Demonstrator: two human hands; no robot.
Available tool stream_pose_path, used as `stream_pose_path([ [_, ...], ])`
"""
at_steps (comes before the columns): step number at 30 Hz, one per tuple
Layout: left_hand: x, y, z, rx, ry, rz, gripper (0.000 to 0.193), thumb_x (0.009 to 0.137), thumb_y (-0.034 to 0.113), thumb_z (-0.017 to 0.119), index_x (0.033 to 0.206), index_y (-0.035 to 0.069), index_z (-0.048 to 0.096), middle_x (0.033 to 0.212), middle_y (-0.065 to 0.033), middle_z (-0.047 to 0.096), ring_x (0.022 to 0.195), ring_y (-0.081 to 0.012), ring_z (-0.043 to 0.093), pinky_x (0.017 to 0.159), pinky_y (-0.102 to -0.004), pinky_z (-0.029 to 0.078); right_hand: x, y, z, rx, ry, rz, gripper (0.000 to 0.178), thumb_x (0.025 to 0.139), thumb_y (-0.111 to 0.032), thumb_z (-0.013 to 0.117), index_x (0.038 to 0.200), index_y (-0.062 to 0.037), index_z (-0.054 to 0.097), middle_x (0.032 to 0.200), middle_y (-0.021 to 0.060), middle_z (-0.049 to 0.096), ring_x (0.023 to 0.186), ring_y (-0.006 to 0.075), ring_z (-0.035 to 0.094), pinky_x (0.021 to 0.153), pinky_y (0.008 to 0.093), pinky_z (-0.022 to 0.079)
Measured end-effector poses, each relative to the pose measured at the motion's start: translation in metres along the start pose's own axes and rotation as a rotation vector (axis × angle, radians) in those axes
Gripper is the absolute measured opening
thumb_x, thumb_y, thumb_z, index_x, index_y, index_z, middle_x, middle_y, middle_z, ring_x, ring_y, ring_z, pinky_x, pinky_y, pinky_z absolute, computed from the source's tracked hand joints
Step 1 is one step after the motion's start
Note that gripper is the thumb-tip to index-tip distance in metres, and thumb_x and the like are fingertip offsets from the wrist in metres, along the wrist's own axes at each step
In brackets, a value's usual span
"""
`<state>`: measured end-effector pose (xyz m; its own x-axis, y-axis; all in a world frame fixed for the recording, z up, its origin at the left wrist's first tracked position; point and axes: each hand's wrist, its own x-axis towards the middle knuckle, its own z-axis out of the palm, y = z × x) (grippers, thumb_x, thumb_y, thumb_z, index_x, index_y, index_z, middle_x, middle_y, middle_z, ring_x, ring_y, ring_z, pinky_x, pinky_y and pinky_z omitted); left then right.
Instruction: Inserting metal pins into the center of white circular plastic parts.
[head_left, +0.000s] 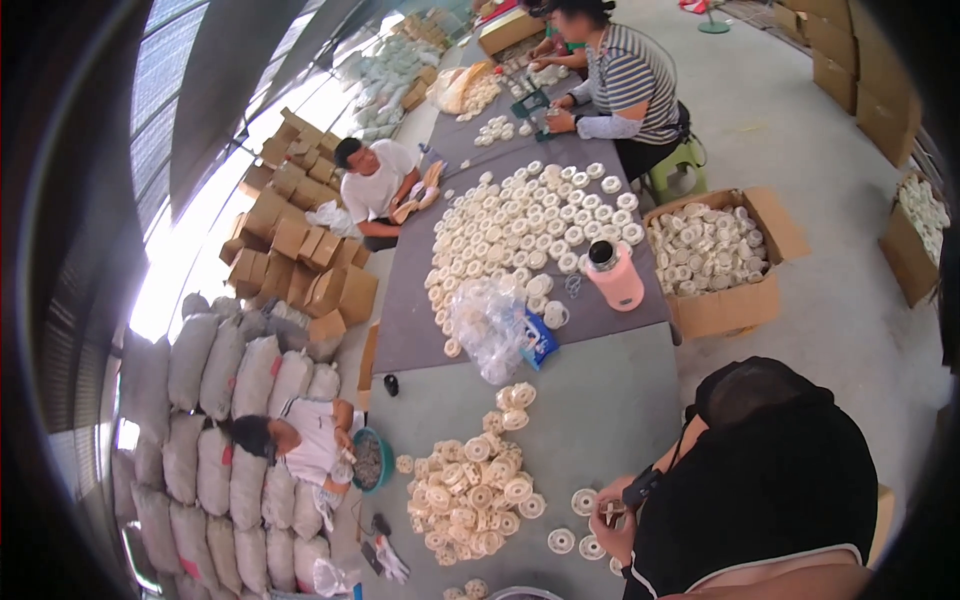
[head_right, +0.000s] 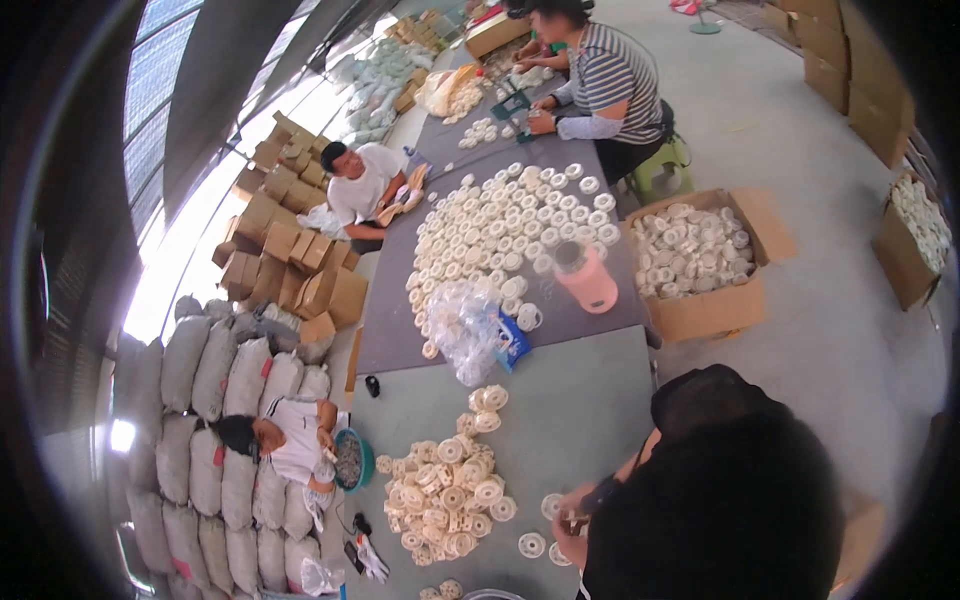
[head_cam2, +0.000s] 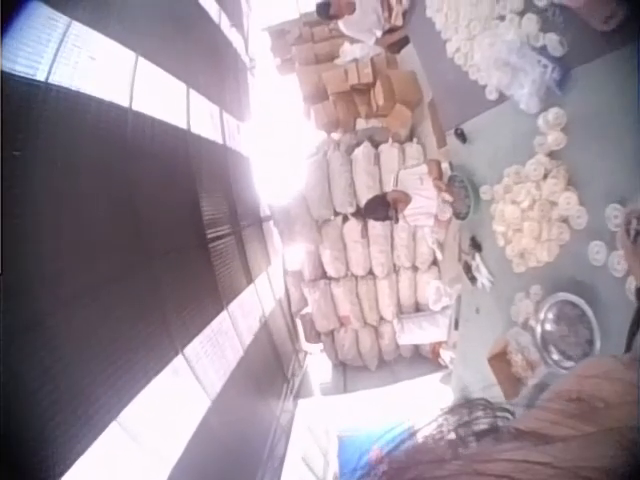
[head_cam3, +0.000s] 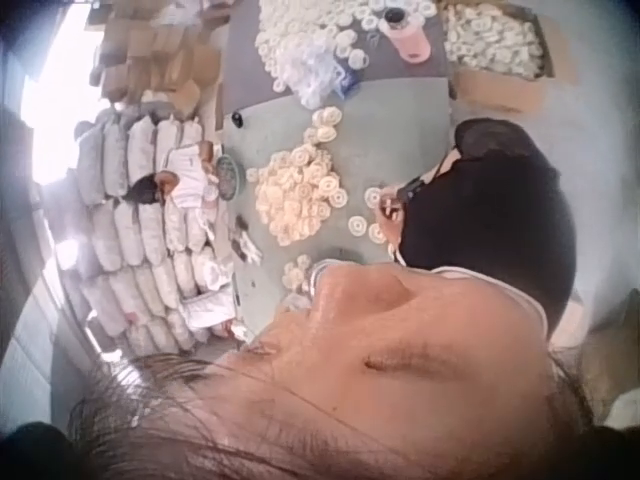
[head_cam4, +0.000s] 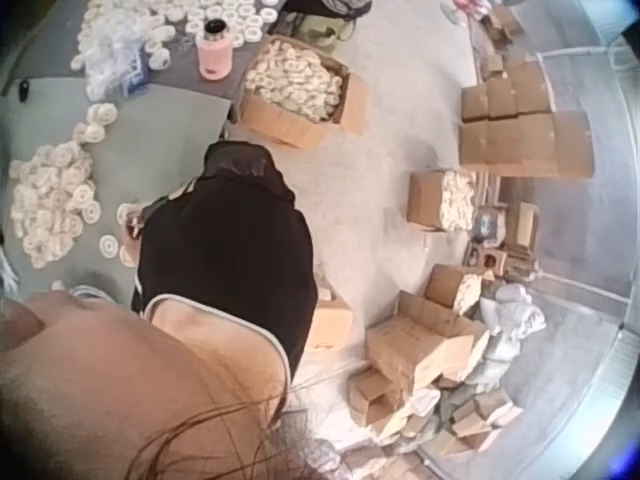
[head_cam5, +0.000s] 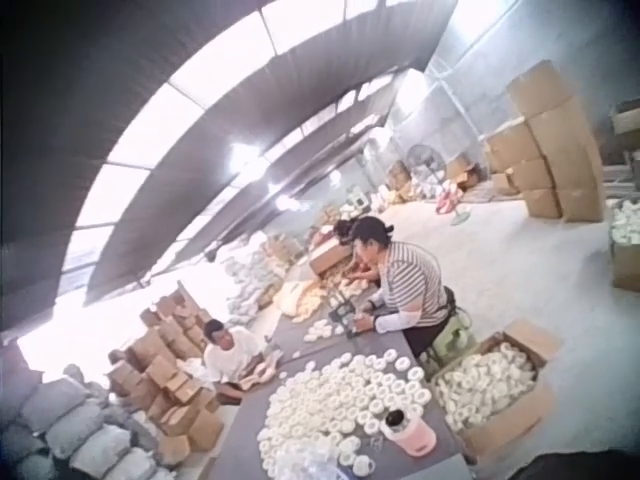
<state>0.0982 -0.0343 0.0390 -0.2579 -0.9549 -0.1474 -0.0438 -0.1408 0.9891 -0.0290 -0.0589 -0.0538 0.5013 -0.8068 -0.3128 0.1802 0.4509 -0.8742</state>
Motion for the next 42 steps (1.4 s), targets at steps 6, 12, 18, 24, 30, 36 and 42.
stream_pose_path([
  [6, -0.001, -0.017, -0.008, -0.130, -0.014, 0.016, 0.050, 0.073, 0.003, 0.060, 0.117, -0.004, 0.037, 0.111, -0.0167, 0.046, 0.101, -0.0214, 0.048, 0.086, -0.0308, 0.040, -0.008, -0.027, 0.002, 0.094, 0.047, 0.128, 0.032, 0.075, -0.023, 0.056, 0.103, -0.0103, 0.048, 0.088, 0.0015, 0.055, 0.083, 0.0160, 0.051, 0.069, 0.0262, 0.044],
  [12, -0.001, -0.027, -0.022, -0.250, 0.020, 0.034, 0.048, 0.073, 0.001, 0.059, 0.117, -0.004, 0.038, 0.111, -0.0172, 0.046, 0.101, -0.0213, 0.048, 0.086, -0.0307, 0.040, -0.010, -0.055, 0.004, 0.183, 0.043, 0.262, 0.031, 0.076, -0.025, 0.055, 0.103, -0.0112, 0.048, 0.089, 0.0017, 0.055, 0.085, 0.0159, 0.051, 0.070, 0.0252, 0.044],
  [18, -0.005, 0.006, 0.002, -0.196, 0.185, -0.001, 0.042, 0.074, -0.005, 0.054, 0.114, -0.005, 0.041, 0.107, -0.0176, 0.051, 0.095, -0.0205, 0.052, 0.080, -0.0293, 0.044, -0.008, -0.078, 0.020, 0.267, 0.045, 0.399, 0.030, 0.077, -0.027, 0.055, 0.103, -0.0121, 0.049, 0.090, 0.0019, 0.054, 0.086, 0.0157, 0.051, 0.071, 0.0241, 0.043],
  [24, 0.001, -0.007, -0.001, -0.041, 0.336, -0.046, 0.030, 0.070, -0.009, 0.054, 0.100, -0.009, 0.050, 0.091, -0.0157, 0.058, 0.081, -0.0195, 0.058, 0.070, -0.0275, 0.048, -0.010, -0.084, 0.026, 0.320, 0.047, 0.318, 0.031, 0.077, -0.029, 0.053, 0.102, -0.0121, 0.050, 0.090, 0.0018, 0.054, 0.086, 0.0152, 0.051, 0.071, 0.0240, 0.042],
  [30, 0.006, -0.011, 0.014, 0.027, 0.463, -0.010, 0.026, 0.069, -0.007, 0.057, 0.095, -0.009, 0.051, 0.087, -0.0161, 0.058, 0.079, -0.0200, 0.059, 0.072, -0.0278, 0.047, -0.017, -0.078, 0.027, 0.401, 0.082, 0.217, 0.031, 0.078, -0.032, 0.052, 0.102, -0.0121, 0.050, 0.090, 0.0016, 0.055, 0.085, 0.0147, 0.051, 0.071, 0.0239, 0.042],
  [36, 0.006, 0.013, 0.001, 0.104, 0.544, 0.075, 0.027, 0.070, -0.004, 0.057, 0.096, -0.007, 0.051, 0.090, -0.0156, 0.057, 0.081, -0.0208, 0.058, 0.071, -0.0279, 0.047, 0.001, -0.082, 0.044, 0.440, 0.060, 0.123, 0.032, 0.079, -0.036, 0.050, 0.101, -0.0121, 0.051, 0.090, 0.0015, 0.055, 0.085, 0.0141, 0.051, 0.071, 0.0237, 0.042],
  [42, 0.005, -0.001, -0.010, -0.271, 0.254, -0.277, 0.029, 0.072, 0.002, 0.059, 0.099, -0.004, 0.052, 0.090, -0.0138, 0.057, 0.080, -0.0199, 0.057, 0.069, -0.0271, 0.047, 0.007, -0.057, 0.036, -0.256, 0.292, -0.029, 0.041, 0.080, -0.042, 0.045, 0.099, -0.0064, 0.052, 0.090, 0.0021, 0.055, 0.083, 0.0139, 0.052, 0.069, 0.0259, 0.041],
])
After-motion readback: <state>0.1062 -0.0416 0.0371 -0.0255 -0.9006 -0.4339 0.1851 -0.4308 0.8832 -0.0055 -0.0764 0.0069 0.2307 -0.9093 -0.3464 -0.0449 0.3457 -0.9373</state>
